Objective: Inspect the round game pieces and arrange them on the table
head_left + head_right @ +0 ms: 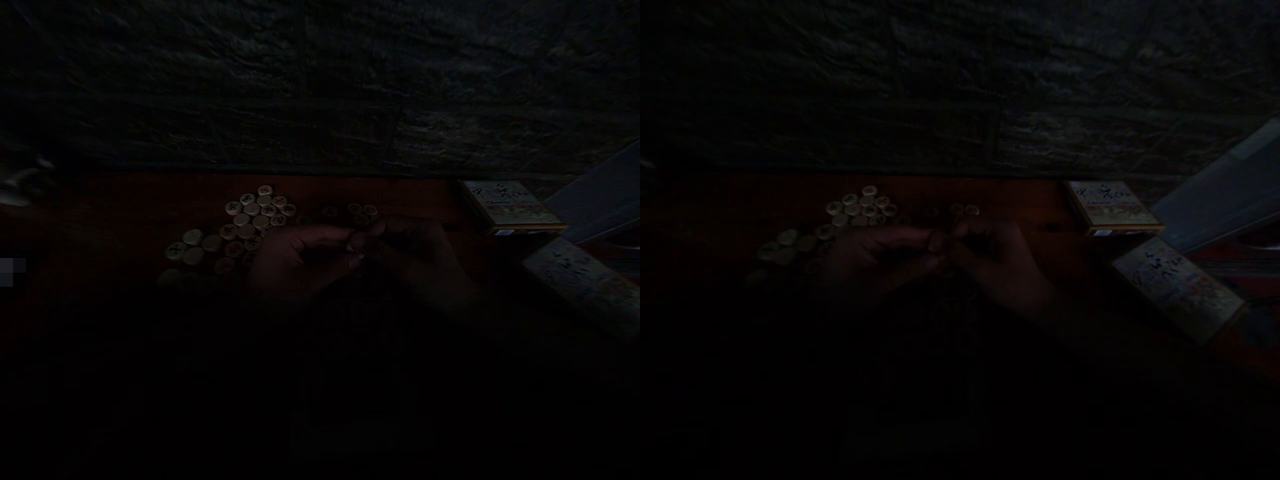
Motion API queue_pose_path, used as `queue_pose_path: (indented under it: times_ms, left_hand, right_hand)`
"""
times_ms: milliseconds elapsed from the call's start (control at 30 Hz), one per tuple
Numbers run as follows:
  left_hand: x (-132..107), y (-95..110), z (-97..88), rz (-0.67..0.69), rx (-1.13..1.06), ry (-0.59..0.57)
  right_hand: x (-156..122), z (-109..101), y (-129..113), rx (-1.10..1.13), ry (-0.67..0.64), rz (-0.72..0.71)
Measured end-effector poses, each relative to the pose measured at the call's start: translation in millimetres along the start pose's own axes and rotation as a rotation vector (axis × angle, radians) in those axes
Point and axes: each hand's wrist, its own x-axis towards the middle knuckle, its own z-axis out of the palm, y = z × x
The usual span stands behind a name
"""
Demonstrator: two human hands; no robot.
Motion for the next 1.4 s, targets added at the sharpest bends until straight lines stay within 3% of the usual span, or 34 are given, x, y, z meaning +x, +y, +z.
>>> queue_pose_path:
  times_ms: [267, 467, 700, 1033, 1400]
  left_hand:
    - [4.6, -7.2, 0.1, -0.075, -0.211, 0.13]
    - [7.4, -12.0, -1.0, -0.089, -0.223, 0.162]
    - [7.0, -6.2, 0.9, -0.088, -0.279, 0.139]
    - [5.5, -9.5, -4.4, 0.019, -0.031, 0.038]
    - [1.5, -4.2, -2.8, -0.007, -0.021, -0.013]
  right_hand:
    - [-3.5, 0.5, 0.6, 0.086, 0.005, 0.048]
    - [-2.5, -0.1, 5.2, 0.073, 0.04, 0.026]
    - [-1.8, -0.8, 3.0, 0.03, 0.035, 0.007]
    - [-1.6, 0.2, 3.8, 0.02, -0.023, -0.005]
    - [-1.2, -0.4, 4.3, -0.028, -0.031, -0.041]
